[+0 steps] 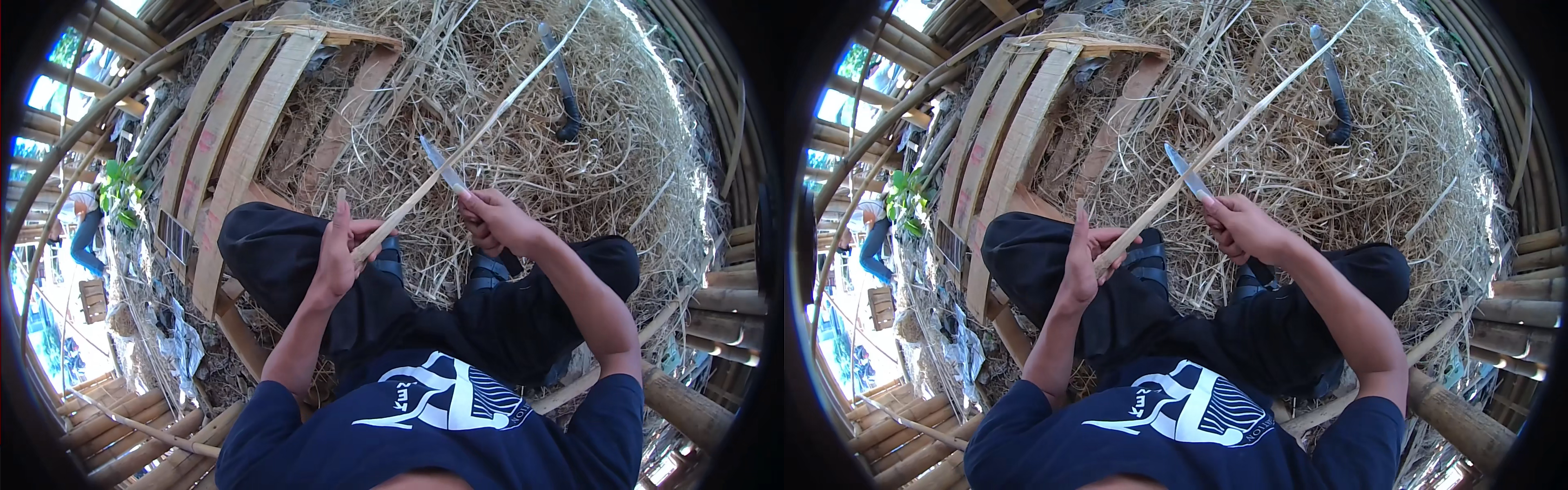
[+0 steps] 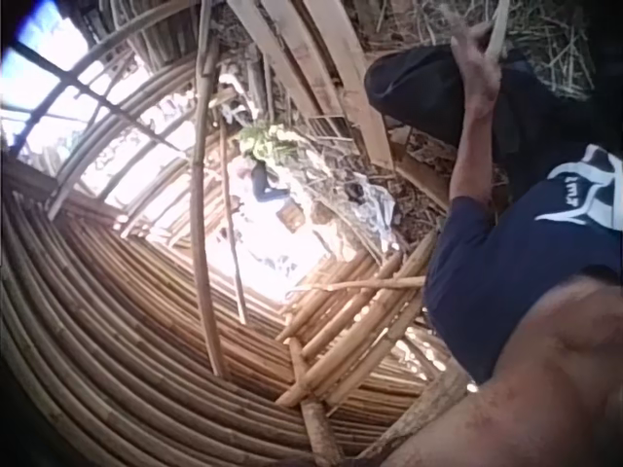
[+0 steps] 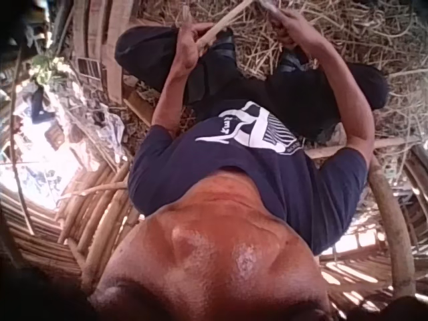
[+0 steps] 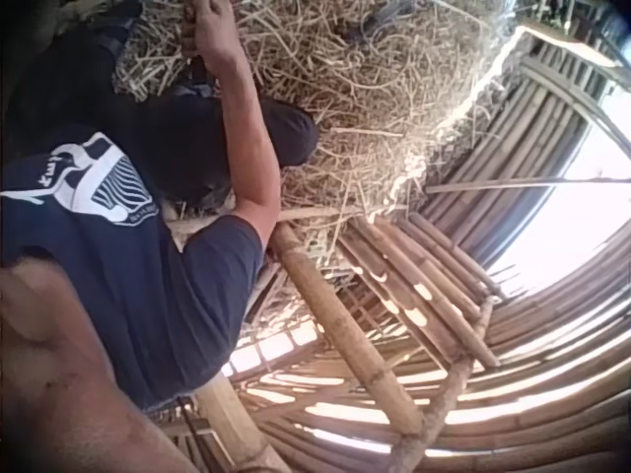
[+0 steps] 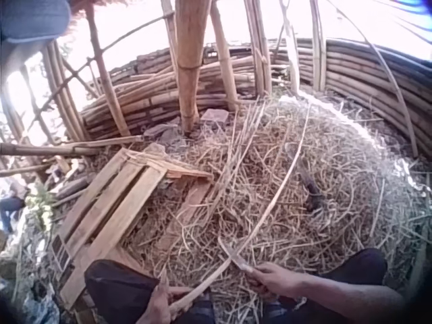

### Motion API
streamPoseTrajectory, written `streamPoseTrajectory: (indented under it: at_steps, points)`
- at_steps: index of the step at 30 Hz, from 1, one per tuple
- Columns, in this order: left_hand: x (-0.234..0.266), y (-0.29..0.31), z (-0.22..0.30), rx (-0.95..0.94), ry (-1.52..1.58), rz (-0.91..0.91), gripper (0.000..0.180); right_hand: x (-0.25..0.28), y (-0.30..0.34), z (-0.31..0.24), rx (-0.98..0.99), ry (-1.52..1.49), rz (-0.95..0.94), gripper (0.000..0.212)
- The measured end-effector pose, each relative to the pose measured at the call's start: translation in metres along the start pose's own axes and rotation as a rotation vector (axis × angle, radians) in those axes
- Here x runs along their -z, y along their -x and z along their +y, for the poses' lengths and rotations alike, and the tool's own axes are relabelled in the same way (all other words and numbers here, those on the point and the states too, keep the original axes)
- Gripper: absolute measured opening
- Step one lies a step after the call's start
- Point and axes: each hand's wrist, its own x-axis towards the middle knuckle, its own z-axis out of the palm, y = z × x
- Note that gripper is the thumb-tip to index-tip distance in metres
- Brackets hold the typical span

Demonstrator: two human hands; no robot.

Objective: The person shaves and smooths a long strip of bamboo using a knife, holding the strip with one hand and scraping along its surface with the blade.

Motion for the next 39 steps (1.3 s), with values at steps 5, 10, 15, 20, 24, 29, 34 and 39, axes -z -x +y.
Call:
streamPoseTrajectory:
  at_steps: [5,10,15,20,24,29,34,39]
  points:
    - [0.006,0.002,0.001,0.035,0.129,-0.076,0.091,0.002,0.002,0.002,-0.054,-0.339,-0.23,0.04]
    - [0.0,-0.002,0.0,-0.019,0.027,-0.029,0.1,0.002,-0.012,0.023,0.442,0.704,0.308,0.043]
    - [0.004,0.002,0.001,0.031,0.1,-0.081,0.101,0.0,0.004,0.005,-0.113,-0.281,-0.255,0.043]
    - [-0.001,-0.007,-0.002,-0.016,0.029,0.01,0.102,-0.013,0.002,0.009,0.136,0.426,0.133,0.042]
    - [0.0,0.0,0.007,0.0,0.093,-0.099,0.103,-0.012,0.013,0.004,-0.041,0.174,0.036,0.042]
    - [0.002,0.001,0.008,-0.014,0.122,-0.115,0.104,-0.007,0.01,0.009,-0.128,-0.291,-0.307,0.041]
    - [0.002,-0.004,0.003,-0.027,0.068,-0.079,0.104,-0.008,0.005,0.011,-0.092,-0.246,-0.251,0.042]
    - [0.001,-0.01,-0.006,-0.117,-0.123,-0.011,0.105,-0.016,0.01,0.012,-0.098,-0.025,-0.094,0.042]
